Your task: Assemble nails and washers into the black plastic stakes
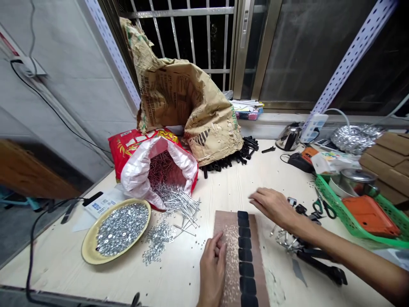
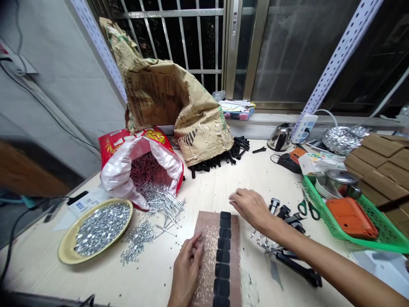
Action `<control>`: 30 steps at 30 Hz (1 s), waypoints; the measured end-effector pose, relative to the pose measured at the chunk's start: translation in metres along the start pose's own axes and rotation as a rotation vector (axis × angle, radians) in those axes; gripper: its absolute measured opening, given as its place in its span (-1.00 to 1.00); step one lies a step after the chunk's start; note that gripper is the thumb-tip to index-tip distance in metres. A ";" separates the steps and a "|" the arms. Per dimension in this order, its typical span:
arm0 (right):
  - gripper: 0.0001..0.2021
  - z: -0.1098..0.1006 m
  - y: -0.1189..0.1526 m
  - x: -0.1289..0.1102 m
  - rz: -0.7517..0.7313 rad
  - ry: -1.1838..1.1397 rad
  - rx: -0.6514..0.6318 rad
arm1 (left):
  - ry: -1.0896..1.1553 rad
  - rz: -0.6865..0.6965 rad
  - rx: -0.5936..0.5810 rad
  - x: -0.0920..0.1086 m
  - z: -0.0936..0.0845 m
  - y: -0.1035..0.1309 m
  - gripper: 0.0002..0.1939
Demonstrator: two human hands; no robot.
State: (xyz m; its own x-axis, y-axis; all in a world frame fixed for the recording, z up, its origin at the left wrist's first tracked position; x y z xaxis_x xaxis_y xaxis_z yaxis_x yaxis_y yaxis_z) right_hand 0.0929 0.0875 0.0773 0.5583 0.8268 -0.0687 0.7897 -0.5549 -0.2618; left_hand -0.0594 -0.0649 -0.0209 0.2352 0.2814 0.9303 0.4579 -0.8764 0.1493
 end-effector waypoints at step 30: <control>-0.70 0.071 -0.101 -0.018 0.167 -1.029 -0.167 | -0.090 0.278 0.287 0.043 -0.034 -0.011 -0.56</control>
State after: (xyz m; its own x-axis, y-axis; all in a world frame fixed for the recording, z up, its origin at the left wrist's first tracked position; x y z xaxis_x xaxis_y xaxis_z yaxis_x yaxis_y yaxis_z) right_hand -0.0151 0.1351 0.0361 0.2396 0.3747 -0.8956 0.7913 -0.6099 -0.0434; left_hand -0.0836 -0.0571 0.0287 0.4519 0.0938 0.8871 0.5844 -0.7825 -0.2149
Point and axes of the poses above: each hand's wrist, its own y-axis away from the middle knuckle, its own z-axis out of the palm, x = y × z, the point moved 9 cm from there along -y, towards the middle knuckle, and after that the axes turned 4 degrees about -z, right-handed, at the moved point
